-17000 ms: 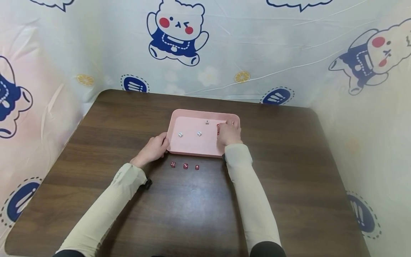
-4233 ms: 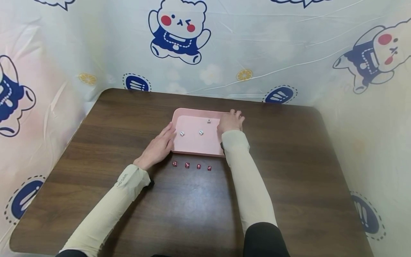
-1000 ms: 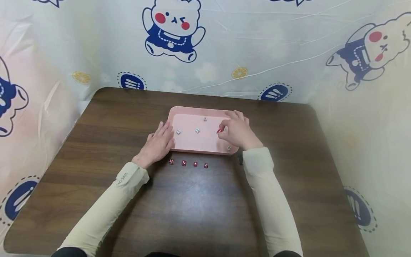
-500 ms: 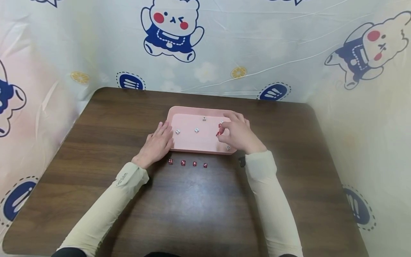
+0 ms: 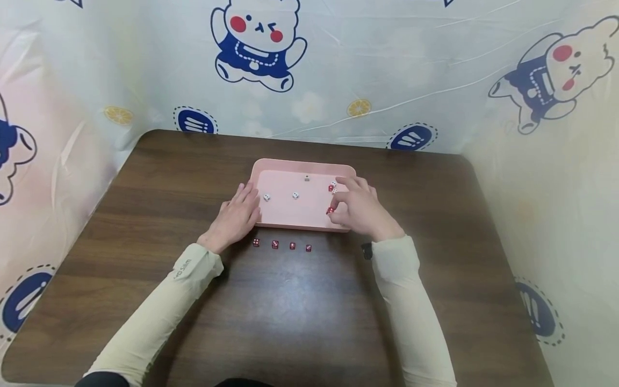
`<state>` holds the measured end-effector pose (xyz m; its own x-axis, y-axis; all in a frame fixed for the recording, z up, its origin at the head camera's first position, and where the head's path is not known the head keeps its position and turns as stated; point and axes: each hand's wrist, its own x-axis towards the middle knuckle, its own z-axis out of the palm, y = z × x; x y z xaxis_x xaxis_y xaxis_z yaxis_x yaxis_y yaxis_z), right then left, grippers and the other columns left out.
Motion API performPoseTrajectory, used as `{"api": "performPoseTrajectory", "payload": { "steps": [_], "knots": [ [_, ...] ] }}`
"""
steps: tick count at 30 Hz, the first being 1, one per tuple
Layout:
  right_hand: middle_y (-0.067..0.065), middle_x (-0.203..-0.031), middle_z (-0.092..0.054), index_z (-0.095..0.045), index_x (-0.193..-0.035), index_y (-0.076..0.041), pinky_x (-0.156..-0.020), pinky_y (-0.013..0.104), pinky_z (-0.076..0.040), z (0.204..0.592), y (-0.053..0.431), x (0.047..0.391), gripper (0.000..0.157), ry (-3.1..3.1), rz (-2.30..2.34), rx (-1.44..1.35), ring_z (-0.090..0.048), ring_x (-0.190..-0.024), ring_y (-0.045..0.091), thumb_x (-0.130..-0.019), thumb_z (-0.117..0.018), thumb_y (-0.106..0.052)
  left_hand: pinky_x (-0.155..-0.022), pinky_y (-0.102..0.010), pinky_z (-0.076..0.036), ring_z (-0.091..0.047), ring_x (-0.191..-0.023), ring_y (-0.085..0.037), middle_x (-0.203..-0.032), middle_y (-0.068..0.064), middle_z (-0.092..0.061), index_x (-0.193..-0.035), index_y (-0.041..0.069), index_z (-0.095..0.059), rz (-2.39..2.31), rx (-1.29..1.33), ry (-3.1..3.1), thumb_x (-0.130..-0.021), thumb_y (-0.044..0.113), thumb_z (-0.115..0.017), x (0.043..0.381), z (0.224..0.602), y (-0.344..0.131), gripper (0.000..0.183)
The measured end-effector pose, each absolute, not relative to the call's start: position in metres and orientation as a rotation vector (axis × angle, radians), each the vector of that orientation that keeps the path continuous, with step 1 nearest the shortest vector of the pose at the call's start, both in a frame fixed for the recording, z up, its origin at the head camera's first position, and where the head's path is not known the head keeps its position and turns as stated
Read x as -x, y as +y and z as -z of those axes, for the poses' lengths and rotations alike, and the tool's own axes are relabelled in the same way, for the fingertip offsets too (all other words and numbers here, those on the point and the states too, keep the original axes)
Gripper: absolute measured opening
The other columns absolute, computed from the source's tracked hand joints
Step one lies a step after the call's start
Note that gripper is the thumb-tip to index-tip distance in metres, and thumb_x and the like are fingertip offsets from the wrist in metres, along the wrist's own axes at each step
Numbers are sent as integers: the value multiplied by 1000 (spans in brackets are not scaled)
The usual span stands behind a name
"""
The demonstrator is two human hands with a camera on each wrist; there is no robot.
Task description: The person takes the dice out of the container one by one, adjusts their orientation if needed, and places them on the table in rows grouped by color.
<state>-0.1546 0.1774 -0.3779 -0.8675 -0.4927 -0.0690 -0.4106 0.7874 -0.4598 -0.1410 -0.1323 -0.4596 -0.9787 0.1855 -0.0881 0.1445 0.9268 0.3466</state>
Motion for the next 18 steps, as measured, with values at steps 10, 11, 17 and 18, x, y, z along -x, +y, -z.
{"api": "performPoseTrajectory", "payload": {
  "steps": [10,11,17,18],
  "knots": [
    [12,-153,-36,-71,-83,-21,-111,63,-14,382,178,147,7,2778,623,727,-18,-143,40,-81,-69,-27,-110,-60,-29,-10,-151,-30,-163,-11,-12,-150,4,-31,-530,-250,2969,-101,29,-38,143,462,-133,55],
    [12,-152,-37,-71,-82,-20,-111,63,-15,383,178,146,7,2781,624,735,-19,-143,40,-81,-69,-27,-110,-60,-29,-10,-151,-30,-163,-11,-12,-150,4,-31,-532,-248,2968,-101,29,-38,143,462,-133,55],
    [13,-151,-40,-71,-80,-20,-110,62,-17,391,180,140,4,2779,628,767,-23,-141,41,-80,-69,-24,-110,-60,-29,-10,-151,-30,-163,-11,-13,-149,4,-32,-547,-252,2970,-101,28,-38,142,462,-132,54],
    [13,-150,-40,-72,-80,-21,-109,62,-17,393,180,140,4,2781,626,774,-23,-141,42,-80,-69,-24,-110,-60,-29,-10,-151,-30,-163,-11,-13,-149,4,-32,-547,-255,2972,-101,28,-38,142,462,-133,54]
  ]
}}
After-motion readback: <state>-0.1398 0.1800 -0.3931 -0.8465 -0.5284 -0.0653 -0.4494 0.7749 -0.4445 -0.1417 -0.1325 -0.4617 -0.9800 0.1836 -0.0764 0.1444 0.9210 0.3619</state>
